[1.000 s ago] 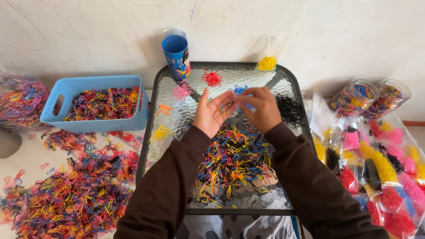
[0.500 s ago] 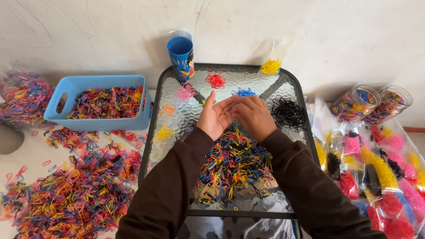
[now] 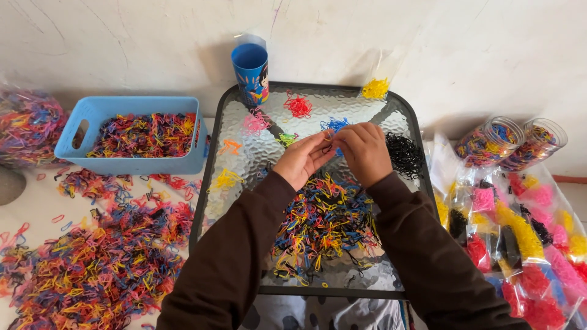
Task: The person sorts colored rubber bands from a central pile into separate piles and containers on a table by hand.
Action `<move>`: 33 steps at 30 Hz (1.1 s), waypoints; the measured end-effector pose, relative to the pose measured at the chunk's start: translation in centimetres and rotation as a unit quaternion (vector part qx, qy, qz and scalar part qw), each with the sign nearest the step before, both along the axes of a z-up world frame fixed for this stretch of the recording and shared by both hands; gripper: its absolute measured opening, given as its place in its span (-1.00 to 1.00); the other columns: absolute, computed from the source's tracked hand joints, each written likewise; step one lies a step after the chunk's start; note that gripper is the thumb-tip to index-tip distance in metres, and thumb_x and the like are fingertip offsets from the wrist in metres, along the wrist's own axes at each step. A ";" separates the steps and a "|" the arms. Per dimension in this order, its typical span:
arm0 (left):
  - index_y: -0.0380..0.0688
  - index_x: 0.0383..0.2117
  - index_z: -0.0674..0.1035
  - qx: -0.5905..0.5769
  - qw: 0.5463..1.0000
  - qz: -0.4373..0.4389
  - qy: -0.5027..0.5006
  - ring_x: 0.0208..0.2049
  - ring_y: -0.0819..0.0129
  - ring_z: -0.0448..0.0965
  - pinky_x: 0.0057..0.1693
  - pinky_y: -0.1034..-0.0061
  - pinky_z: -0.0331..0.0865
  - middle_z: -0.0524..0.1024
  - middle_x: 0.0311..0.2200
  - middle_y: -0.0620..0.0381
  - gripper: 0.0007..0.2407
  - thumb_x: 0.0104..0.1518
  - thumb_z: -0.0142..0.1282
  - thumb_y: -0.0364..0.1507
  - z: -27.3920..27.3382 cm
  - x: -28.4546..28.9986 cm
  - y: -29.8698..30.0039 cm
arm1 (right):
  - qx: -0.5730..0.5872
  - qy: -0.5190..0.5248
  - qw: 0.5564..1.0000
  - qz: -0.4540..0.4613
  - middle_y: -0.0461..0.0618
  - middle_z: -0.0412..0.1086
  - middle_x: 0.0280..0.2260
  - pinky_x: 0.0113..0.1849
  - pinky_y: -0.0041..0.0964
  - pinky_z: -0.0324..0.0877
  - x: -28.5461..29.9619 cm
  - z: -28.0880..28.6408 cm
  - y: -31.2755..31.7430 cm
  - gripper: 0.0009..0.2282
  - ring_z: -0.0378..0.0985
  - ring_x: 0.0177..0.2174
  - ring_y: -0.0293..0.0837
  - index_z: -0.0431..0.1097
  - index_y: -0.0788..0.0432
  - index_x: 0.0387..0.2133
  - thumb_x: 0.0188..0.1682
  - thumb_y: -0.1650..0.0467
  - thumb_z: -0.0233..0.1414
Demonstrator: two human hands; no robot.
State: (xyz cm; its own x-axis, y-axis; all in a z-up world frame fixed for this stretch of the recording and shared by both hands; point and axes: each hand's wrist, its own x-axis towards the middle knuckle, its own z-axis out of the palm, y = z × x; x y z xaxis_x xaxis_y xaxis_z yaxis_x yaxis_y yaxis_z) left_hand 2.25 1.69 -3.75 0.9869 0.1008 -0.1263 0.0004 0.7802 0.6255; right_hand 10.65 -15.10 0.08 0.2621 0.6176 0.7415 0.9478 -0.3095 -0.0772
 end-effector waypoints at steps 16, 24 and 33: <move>-0.32 0.17 0.47 -0.061 0.997 0.038 0.007 0.15 0.05 0.52 0.25 0.32 0.46 0.46 0.16 -0.19 -0.47 0.29 0.00 -0.08 3.0 -1.9 0.5 | 0.031 0.133 0.990 -0.032 -0.06 0.51 -0.22 -0.16 -0.04 0.44 1.7 -0.9 -1.1 -0.83 0.56 -0.21 0.05 0.56 0.05 -0.17 0.04 0.55 0.17; -0.34 0.25 0.39 -0.045 0.998 0.045 -0.013 0.24 0.01 0.41 0.32 0.28 0.36 0.37 0.25 -0.19 -0.55 0.29 -0.05 -0.32 3.3 -2.0 0.6 | 0.033 0.092 0.995 -0.034 -0.11 0.48 -0.20 -0.13 -0.10 0.40 1.1 -0.8 -0.7 -0.85 0.54 -0.16 0.01 0.57 0.00 -0.19 0.01 0.49 0.22; -0.36 0.26 0.38 -0.024 0.996 0.047 -0.071 0.21 -0.01 0.45 0.29 0.28 0.42 0.38 0.22 -0.25 -0.57 0.19 -0.11 -0.59 2.3 -1.6 0.8 | 0.047 0.093 0.994 0.043 -0.07 0.49 -0.15 -0.06 -0.10 0.36 -2.2 1.7 0.1 -0.81 0.52 -0.10 0.04 0.56 0.03 -0.11 0.04 0.50 0.18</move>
State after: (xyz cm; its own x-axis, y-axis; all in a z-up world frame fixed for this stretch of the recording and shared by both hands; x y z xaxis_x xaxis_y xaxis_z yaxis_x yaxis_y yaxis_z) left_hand 0.62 2.51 -1.47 0.9816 0.1909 0.0079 -0.1605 0.8013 0.5763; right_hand 8.42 -14.99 1.81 0.3490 0.5745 0.7403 0.9371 -0.2112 -0.2779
